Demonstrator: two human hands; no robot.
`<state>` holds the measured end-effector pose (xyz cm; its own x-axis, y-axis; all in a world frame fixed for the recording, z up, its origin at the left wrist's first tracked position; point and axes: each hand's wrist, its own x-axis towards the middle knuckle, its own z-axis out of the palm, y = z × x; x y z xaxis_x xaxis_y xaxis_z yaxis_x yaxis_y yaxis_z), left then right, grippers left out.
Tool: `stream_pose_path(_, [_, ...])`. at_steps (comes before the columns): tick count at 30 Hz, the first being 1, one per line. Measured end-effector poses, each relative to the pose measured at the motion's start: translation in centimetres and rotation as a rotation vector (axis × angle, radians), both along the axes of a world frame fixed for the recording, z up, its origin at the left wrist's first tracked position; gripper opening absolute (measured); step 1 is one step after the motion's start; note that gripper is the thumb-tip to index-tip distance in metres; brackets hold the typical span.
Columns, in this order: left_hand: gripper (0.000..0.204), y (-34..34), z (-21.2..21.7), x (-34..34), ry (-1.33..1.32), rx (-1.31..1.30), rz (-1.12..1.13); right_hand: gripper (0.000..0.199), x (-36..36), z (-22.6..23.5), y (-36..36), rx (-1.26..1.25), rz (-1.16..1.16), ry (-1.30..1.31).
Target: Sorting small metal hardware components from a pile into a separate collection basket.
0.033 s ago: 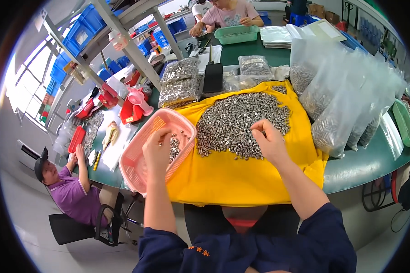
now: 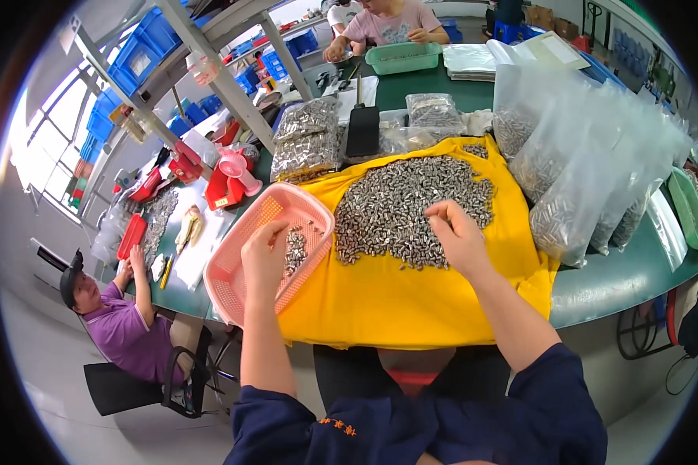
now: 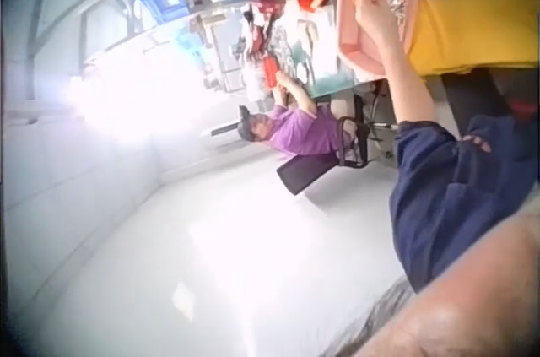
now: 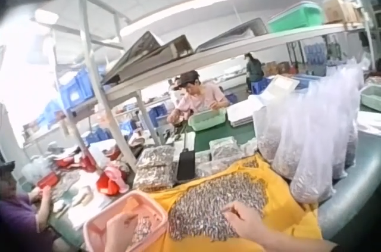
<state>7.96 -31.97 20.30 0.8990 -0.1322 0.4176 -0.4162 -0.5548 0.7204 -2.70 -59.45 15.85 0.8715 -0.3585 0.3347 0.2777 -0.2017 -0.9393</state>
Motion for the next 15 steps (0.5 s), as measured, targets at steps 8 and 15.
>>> stream_pose_path(8, [0.045,4.4,8.1,-4.5,-0.430,-0.164,-0.136,0.020,-5.8,6.3,-1.9,0.265,0.095,-0.297])
stream_pose_path(15, [0.024,34.3,16.7,-5.1,-0.770,0.194,0.351,0.028,-23.9,13.8,-14.0,-0.290,0.122,-0.553])
